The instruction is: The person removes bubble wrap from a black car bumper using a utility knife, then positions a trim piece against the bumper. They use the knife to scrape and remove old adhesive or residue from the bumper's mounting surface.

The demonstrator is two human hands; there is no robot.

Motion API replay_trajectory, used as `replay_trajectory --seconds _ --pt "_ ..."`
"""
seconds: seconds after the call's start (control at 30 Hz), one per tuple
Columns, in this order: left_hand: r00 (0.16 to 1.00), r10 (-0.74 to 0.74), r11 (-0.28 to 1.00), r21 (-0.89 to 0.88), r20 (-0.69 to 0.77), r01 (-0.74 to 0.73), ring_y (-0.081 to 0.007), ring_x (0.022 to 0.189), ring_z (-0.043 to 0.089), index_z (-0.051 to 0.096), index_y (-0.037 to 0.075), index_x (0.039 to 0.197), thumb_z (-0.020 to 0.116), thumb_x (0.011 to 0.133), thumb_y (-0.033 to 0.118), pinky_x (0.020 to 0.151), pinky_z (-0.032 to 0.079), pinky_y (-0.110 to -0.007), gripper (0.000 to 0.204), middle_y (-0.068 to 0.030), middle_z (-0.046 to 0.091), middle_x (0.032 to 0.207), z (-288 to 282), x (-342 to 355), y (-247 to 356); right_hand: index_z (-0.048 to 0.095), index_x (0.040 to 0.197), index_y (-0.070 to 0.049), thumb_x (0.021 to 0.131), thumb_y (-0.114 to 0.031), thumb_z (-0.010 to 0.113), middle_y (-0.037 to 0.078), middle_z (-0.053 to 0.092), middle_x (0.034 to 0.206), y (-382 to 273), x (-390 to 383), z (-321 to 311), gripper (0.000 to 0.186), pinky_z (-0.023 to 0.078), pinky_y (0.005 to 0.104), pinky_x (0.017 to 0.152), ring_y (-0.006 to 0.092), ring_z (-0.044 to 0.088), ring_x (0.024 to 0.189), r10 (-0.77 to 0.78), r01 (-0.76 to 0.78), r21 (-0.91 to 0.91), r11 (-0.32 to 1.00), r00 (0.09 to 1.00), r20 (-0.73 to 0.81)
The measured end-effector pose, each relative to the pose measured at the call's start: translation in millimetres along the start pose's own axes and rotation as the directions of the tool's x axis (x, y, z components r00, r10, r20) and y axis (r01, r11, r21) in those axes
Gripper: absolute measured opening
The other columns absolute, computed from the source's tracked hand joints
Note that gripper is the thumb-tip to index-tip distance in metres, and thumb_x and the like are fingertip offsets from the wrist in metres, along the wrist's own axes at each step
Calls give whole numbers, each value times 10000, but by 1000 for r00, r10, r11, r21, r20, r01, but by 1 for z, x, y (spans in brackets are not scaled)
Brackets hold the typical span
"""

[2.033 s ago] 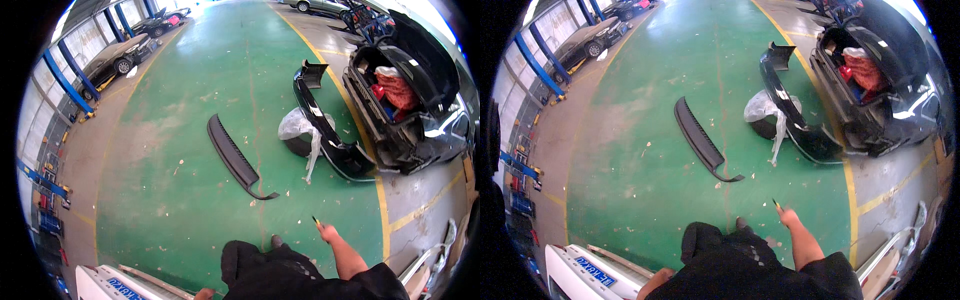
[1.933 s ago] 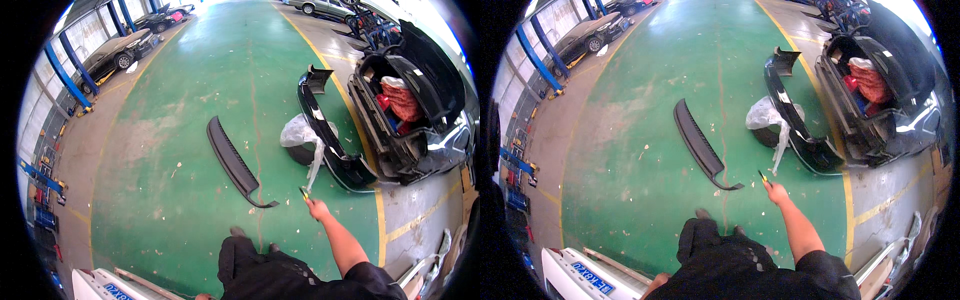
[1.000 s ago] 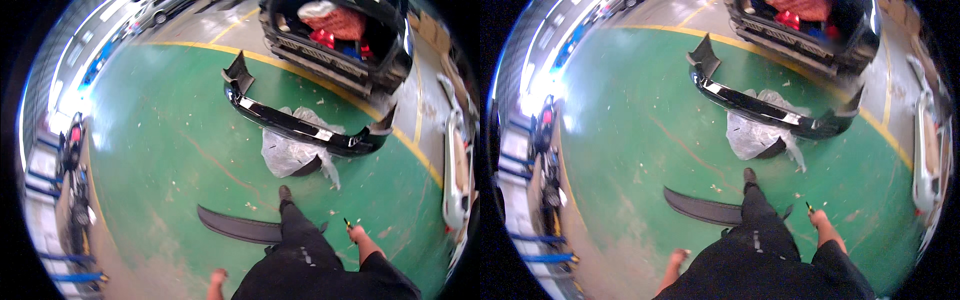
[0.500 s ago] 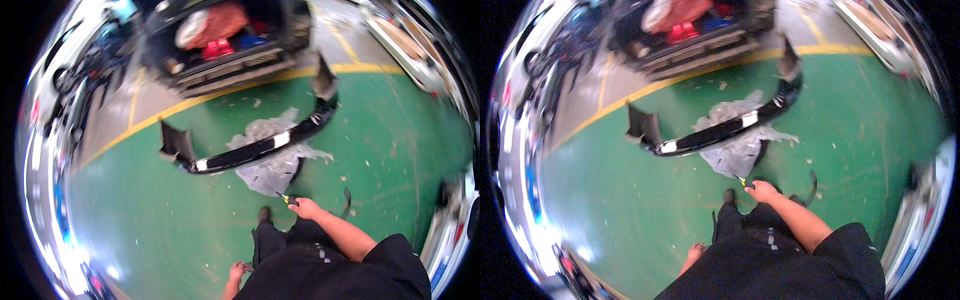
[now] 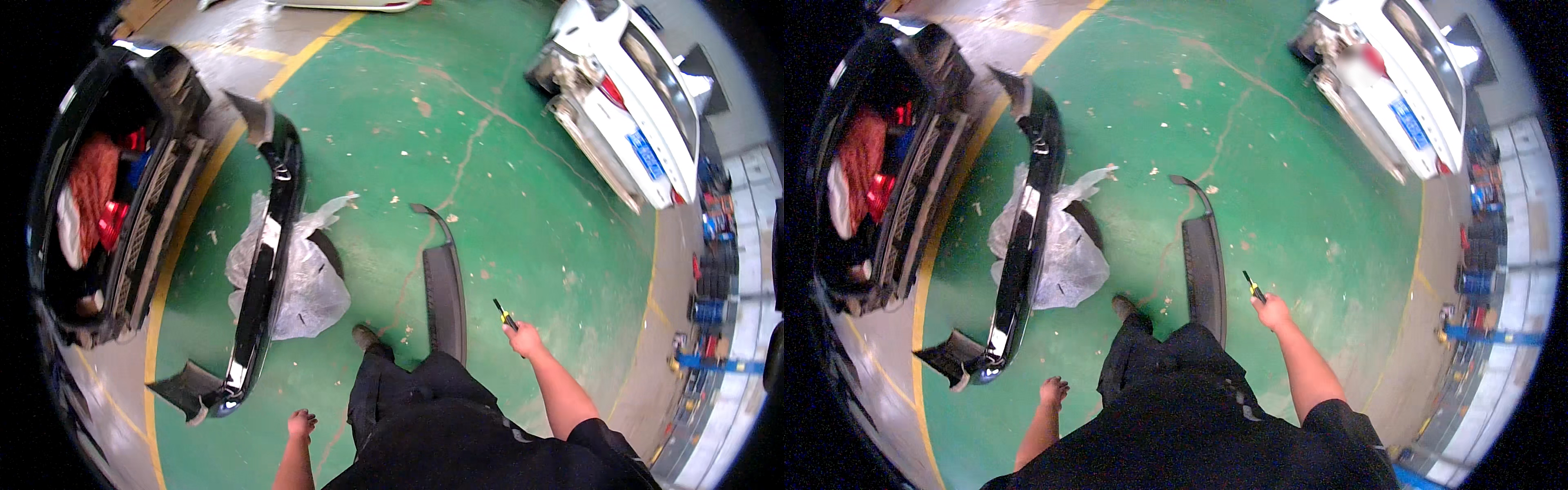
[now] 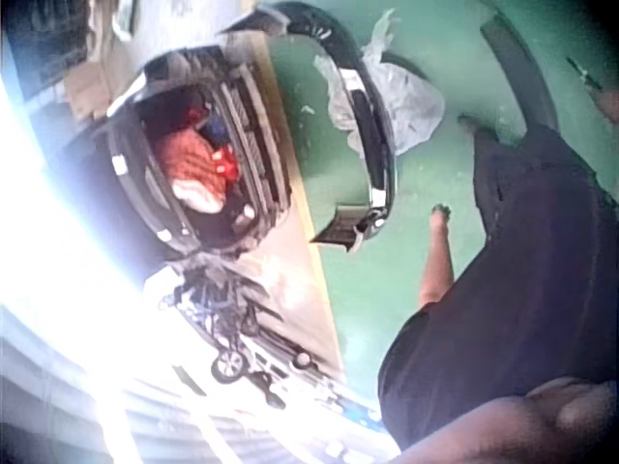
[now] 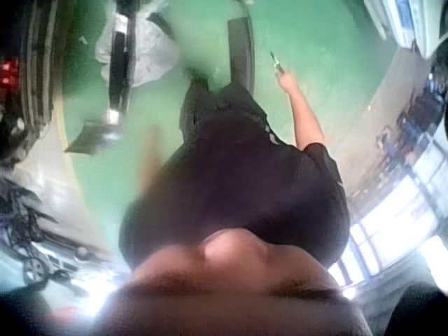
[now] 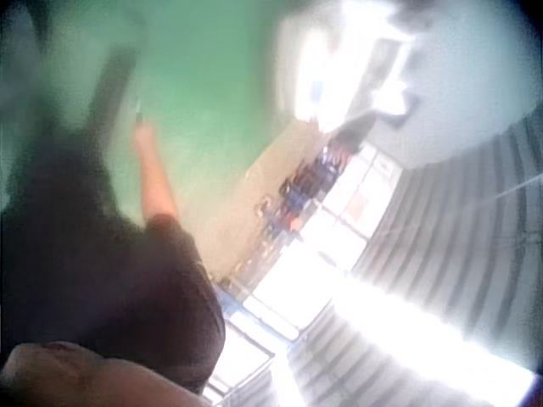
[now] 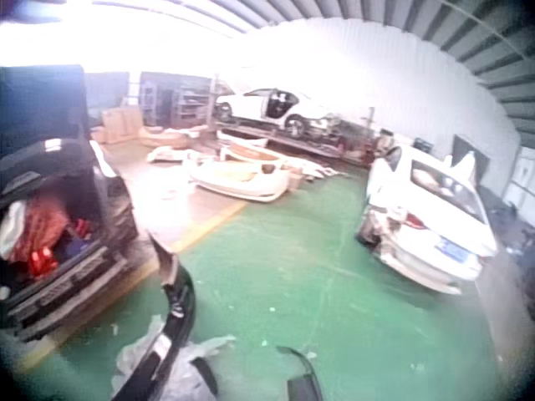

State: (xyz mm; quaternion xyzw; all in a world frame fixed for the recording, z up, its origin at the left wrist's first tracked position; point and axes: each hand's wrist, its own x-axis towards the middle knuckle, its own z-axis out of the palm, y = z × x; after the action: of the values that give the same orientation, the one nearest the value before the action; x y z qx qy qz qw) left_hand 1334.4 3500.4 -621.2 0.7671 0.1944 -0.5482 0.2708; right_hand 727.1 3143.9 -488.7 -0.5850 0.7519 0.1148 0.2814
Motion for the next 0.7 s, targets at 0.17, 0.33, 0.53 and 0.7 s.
replay_trajectory --seconds 0.17,0.33,0.53,0.7 --pt "961 107 961 222 253 -165 -191 688 655 587 13 1186 535 965 149 554 459 -270 264 -119 696 908 40 16 37 605 866 3 930 -510 639 150 697 724 109 -129 59 519 551 429 625 301 685 612 229 -229 4 973 973 -12" --pt "915 118 816 487 386 -311 -185 696 656 605 -7 1173 548 954 143 570 495 -312 271 -110 694 883 94 27 89 618 894 26 939 -510 629 144 691 706 140 -246 94 538 550 416 601 278 683 603 525 -571 274 774 820 228" --pt "778 208 652 509 593 -562 -193 699 658 662 -31 1090 589 921 149 610 537 -333 257 -108 680 803 187 59 153 635 934 17 933 -456 666 137 697 710 163 -343 152 474 549 395 584 258 700 620 675 -744 388 544 663 325" --pt "692 407 543 451 596 -709 -218 758 689 664 -47 1098 612 914 177 675 565 -351 294 -125 706 871 252 21 192 640 957 20 938 -479 657 132 704 712 118 -353 146 499 561 395 600 248 711 620 619 -695 264 669 718 318"
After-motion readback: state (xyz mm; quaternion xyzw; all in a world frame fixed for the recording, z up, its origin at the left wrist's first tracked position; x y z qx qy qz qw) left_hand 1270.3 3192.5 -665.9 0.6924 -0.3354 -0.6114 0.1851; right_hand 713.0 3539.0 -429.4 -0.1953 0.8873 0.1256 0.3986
